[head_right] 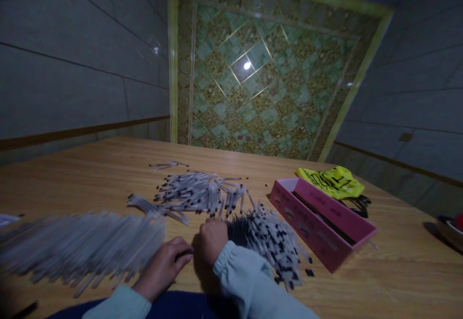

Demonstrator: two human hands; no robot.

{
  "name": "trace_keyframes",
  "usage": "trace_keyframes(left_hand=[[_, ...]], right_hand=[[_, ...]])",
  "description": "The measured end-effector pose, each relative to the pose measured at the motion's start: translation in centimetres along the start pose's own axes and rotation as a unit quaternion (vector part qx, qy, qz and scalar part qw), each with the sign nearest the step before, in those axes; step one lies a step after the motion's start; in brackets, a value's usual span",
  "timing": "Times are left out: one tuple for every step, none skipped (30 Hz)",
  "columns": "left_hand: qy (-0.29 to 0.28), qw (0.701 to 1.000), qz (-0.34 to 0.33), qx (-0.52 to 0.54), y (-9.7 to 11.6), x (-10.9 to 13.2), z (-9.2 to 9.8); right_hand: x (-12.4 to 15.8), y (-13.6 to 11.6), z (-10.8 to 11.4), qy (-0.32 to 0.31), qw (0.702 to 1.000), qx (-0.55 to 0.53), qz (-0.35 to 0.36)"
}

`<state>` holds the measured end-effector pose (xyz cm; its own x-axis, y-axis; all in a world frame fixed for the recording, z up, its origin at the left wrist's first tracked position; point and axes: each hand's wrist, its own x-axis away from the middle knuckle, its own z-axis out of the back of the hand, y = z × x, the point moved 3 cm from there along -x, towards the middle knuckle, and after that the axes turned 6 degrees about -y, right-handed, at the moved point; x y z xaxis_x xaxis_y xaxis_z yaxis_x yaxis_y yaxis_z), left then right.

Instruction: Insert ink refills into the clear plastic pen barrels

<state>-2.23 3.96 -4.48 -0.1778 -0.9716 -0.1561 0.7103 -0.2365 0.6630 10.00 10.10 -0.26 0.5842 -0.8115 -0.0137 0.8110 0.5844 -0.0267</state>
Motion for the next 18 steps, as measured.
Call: trace_keyframes(left_hand=[[0.002, 1.000, 0.004, 0.001, 0.0, 0.0, 0.0], [0.003, 1.000, 0.009, 0.002, -0.1, 0.0, 0.0], [0.002, 1.000, 0.012, 0.003, -0.1, 0.0, 0.0], [0.002, 1.000, 0.016, 0.005, 0.0, 0.0, 0.1], [0.001, 1.000, 0.018, 0.007, 0.0, 0.1, 0.1], [0.001, 1.000, 0.021, 0.010, 0.1, 0.1, 0.2], [0.002, 1.000, 0.023, 0.012, 0.2, 0.1, 0.2], [0.002, 1.000, 0.024, 0.016, 0.3, 0.1, 0.2], [0.003, 0.999, 0.025, 0.020, 0.3, 0.1, 0.3], [0.004, 0.999, 0.026, 0.025, 0.4, 0.1, 0.3], [0.006, 0.999, 0.026, 0.032, 0.4, 0.1, 0.3], [0.007, 0.999, 0.026, 0.039, 0.4, 0.1, 0.2], [0.009, 0.998, 0.027, 0.047, 0.3, 0.1, 0.2], [0.012, 0.998, 0.029, 0.055, 0.2, 0.1, 0.2], [0.016, 0.997, 0.032, 0.065, 0.1, 0.2, 0.1], [0.019, 0.996, 0.035, 0.076, 0.0, 0.2, 0.1], [0.023, 0.995, 0.038, 0.090, -0.1, 0.2, 0.0], [0.026, 0.993, 0.039, 0.107, -0.1, 0.2, 0.0]], right_hand=[[-0.9, -0.5, 0.1, 0.006, 1.000, -0.014, 0.010], [-1.9, -1.1, 0.1, 0.011, 0.999, -0.029, 0.016], [-2.9, -1.6, 0.1, 0.017, 0.999, -0.042, 0.018], [-3.8, -2.0, -0.1, 0.021, 0.998, -0.054, 0.016], [-4.7, -2.5, -0.3, 0.024, 0.998, -0.064, 0.011], [-5.4, -2.8, -0.6, 0.026, 0.997, -0.072, 0.003], [-5.9, -3.1, -0.9, 0.027, 0.997, -0.078, -0.007], [-6.2, -3.3, -1.2, 0.027, 0.996, -0.084, -0.016], [-6.4, -3.4, -1.5, 0.028, 0.995, -0.090, -0.026], [-6.4, -3.5, -1.6, 0.029, 0.994, -0.095, -0.035], [-6.2, -3.5, -1.7, 0.029, 0.993, -0.102, -0.043], [-5.9, -3.4, -1.7, 0.030, 0.992, -0.108, -0.052], [-5.5, -3.2, -1.5, 0.029, 0.991, -0.116, -0.060], [-5.0, -2.8, -1.3, 0.028, 0.989, -0.125, -0.068], [-4.3, -2.4, -1.0, 0.026, 0.987, -0.136, -0.077], [-3.5, -1.9, -0.7, 0.025, 0.985, -0.149, -0.085], [-2.5, -1.5, -0.3, 0.024, 0.982, -0.165, -0.090], [-1.4, -1.0, 0.0, 0.023, 0.978, -0.184, -0.093]])
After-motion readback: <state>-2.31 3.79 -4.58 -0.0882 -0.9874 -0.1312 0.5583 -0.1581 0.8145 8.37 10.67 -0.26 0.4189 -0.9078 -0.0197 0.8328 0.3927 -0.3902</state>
